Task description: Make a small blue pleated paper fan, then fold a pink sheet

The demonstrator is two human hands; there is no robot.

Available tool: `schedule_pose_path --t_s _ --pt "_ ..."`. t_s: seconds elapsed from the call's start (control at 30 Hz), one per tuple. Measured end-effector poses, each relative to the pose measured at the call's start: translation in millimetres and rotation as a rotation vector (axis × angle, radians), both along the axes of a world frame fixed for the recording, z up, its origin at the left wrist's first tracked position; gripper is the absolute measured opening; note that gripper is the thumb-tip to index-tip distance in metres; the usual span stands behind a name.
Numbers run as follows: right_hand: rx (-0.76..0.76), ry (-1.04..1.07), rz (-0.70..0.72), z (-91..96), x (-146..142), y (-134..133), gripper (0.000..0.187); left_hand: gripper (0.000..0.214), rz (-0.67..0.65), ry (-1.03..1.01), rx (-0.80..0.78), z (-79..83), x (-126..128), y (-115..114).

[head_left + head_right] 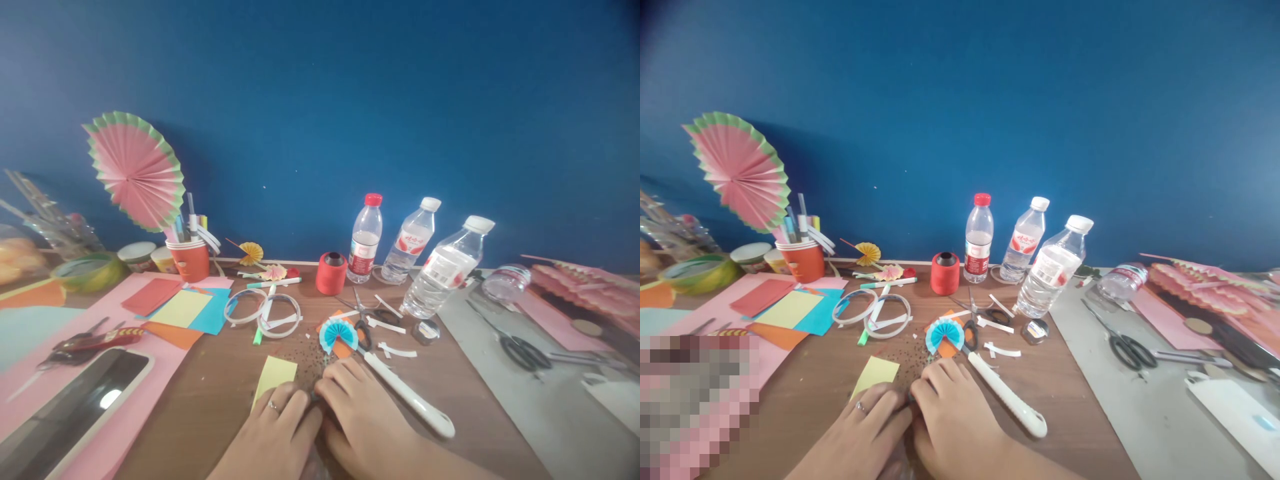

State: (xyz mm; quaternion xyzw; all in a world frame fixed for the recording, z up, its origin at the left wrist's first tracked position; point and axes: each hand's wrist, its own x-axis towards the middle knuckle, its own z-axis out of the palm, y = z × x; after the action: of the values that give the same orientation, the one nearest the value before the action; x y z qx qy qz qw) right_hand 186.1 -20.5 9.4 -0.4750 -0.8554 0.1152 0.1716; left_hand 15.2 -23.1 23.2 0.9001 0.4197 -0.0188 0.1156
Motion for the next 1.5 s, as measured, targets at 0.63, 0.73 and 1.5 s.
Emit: schedule_pose_path --t_s 0.63,0.73,1.5 --pt "-0.012 0.017 0.012 -2.5 0.7 -0.4 0.007 0.027 -0.021 0.014 -0.018 1.1 -0.2 1.0" --pt "-0.01 0.016 0.008 -2.1 0.6 0.4 0.007 0.027 -0.016 0.018 -0.034 1.7 -0.5 1.7" --pt "0.011 0.007 0.01 -4.6 0.6 0.2 0.008 0.027 -0.022 0.022 -0.027 0.3 -1.3 2.0"
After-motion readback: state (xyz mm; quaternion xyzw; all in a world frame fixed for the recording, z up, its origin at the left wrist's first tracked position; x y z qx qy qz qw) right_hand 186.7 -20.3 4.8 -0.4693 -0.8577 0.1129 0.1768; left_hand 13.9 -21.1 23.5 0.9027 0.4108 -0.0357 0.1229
